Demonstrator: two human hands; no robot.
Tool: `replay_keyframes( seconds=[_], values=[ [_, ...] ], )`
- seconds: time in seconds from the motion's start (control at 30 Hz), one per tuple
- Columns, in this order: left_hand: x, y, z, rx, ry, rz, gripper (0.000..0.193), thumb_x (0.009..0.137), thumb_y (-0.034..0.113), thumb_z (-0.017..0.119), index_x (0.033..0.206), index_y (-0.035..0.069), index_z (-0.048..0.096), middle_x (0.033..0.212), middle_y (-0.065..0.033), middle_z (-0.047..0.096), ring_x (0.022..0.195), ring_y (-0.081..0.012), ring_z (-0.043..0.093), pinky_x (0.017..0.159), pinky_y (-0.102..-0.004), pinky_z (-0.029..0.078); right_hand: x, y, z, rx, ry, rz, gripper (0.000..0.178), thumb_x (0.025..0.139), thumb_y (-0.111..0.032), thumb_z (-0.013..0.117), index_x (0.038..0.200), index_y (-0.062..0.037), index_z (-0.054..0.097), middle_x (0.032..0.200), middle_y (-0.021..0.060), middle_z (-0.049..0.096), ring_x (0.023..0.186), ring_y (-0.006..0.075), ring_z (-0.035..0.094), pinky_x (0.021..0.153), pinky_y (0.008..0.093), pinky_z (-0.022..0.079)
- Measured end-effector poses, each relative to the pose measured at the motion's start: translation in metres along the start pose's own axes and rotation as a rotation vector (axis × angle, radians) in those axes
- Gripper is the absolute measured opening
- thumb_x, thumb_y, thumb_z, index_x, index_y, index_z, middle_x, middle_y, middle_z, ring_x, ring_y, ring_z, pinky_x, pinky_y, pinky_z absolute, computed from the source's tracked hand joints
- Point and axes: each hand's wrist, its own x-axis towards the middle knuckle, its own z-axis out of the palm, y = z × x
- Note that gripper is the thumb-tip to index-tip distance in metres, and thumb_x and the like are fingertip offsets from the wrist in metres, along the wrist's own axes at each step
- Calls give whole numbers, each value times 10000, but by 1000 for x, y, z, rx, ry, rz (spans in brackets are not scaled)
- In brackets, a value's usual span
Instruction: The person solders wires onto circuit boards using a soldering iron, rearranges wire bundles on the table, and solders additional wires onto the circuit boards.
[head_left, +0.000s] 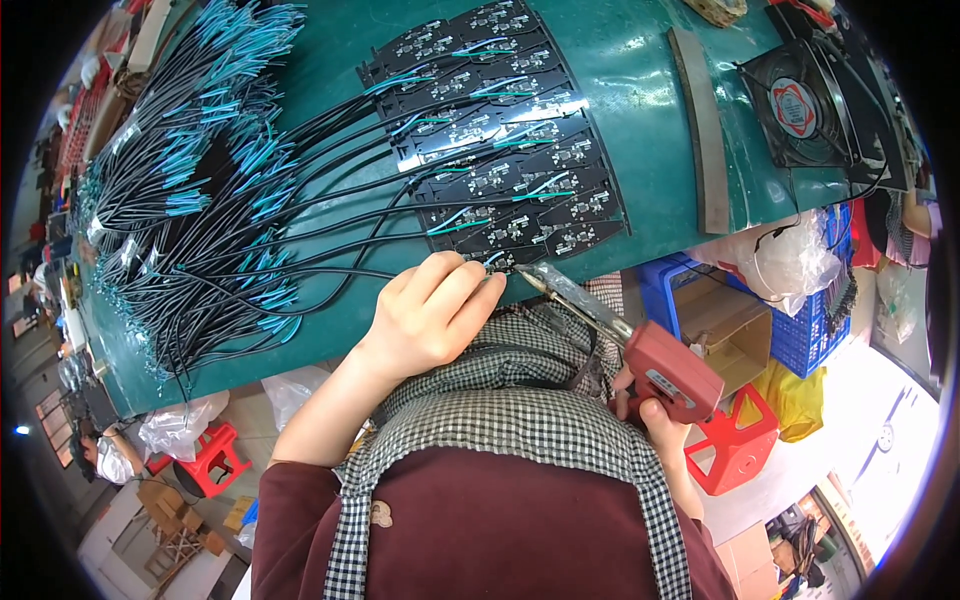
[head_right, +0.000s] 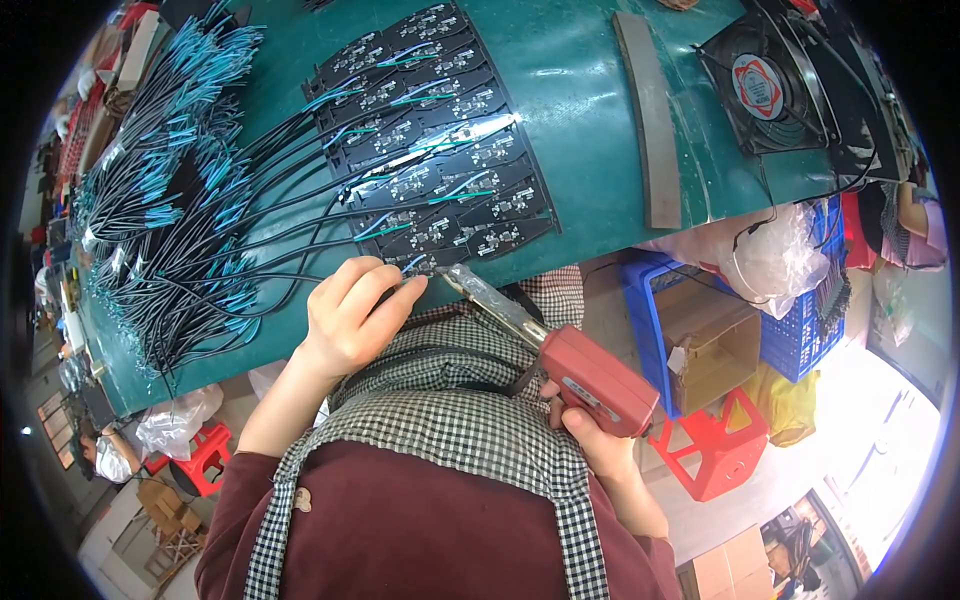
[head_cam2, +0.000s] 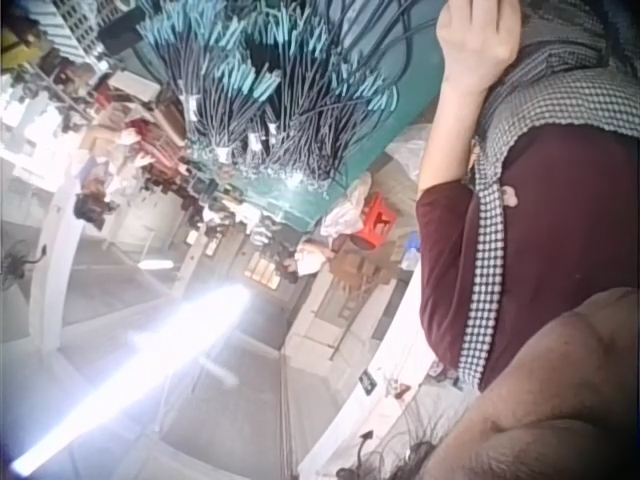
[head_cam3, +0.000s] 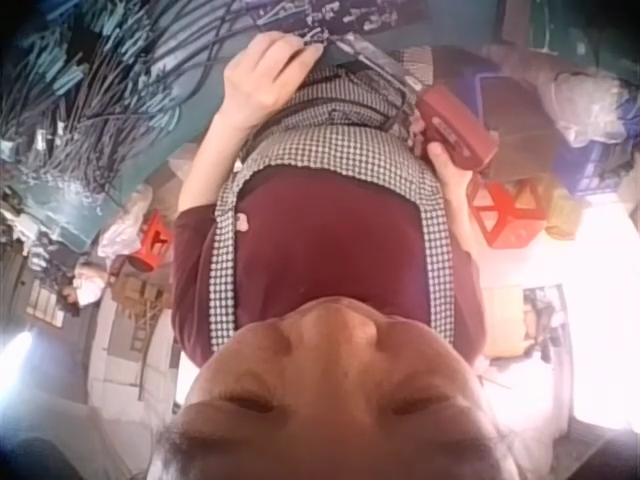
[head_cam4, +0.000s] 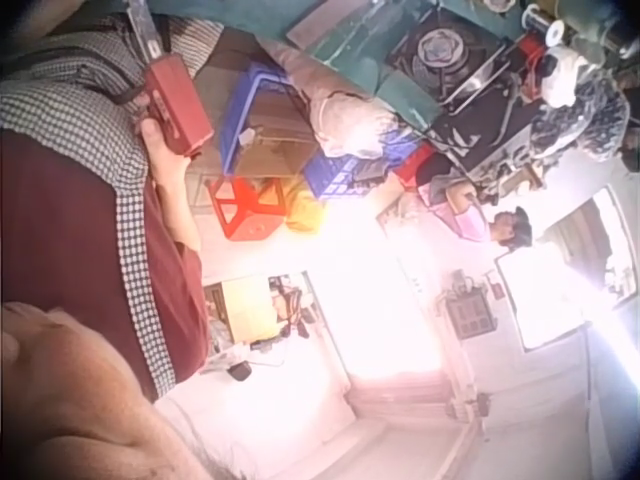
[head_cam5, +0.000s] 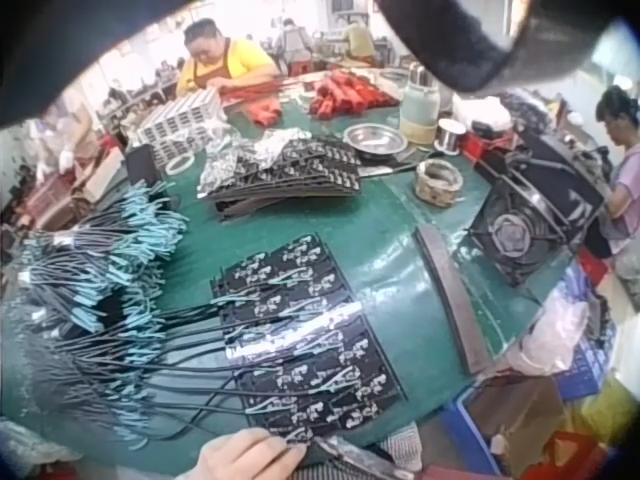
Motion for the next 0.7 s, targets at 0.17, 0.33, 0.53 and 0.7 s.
replay_keyframes(
  seconds=[0.17, 0.33, 0.53, 0.7],
  values=[
    [-2, -1, 2, -7, -5, 0, 294, 504, 73, 605, 792, 27, 644, 733, -48, 529, 664, -183, 554, 493, -252, 446, 0, -2, 1, -30, 4, 48, 498, 786, -263, 670, 1146, 29, 489, 886, 106, 586, 641, 131, 530, 570, 246, 434],
    [1, -1, 2, -4, -7, 19, 277, 513, 58, 617, 786, 20, 640, 731, -49, 521, 673, -180, 560, 491, -251, 446, -4, 2, -3, -67, 26, 102, 466, 784, -248, 675, 1116, 31, 505, 804, 73, 577, 648, 123, 533, 580, 248, 437],
    [1, 0, 1, -24, -45, 22, 273, 530, 52, 620, 799, 11, 637, 749, -54, 515, 681, -182, 560, 502, -251, 455, -6, 10, -13, -172, -10, 66, 458, 782, -199, 683, 1128, 35, 496, 788, 53, 563, 661, 114, 531, 596, 253, 448],
    [0, -2, 3, -35, -41, 23, 280, 539, 51, 617, 815, 5, 634, 754, -57, 513, 685, -185, 560, 506, -255, 461, -3, 3, -1, -33, -15, 29, 558, 785, -226, 679, 1223, 21, 436, 1027, 144, 582, 672, 126, 534, 605, 251, 452]
  ],
)
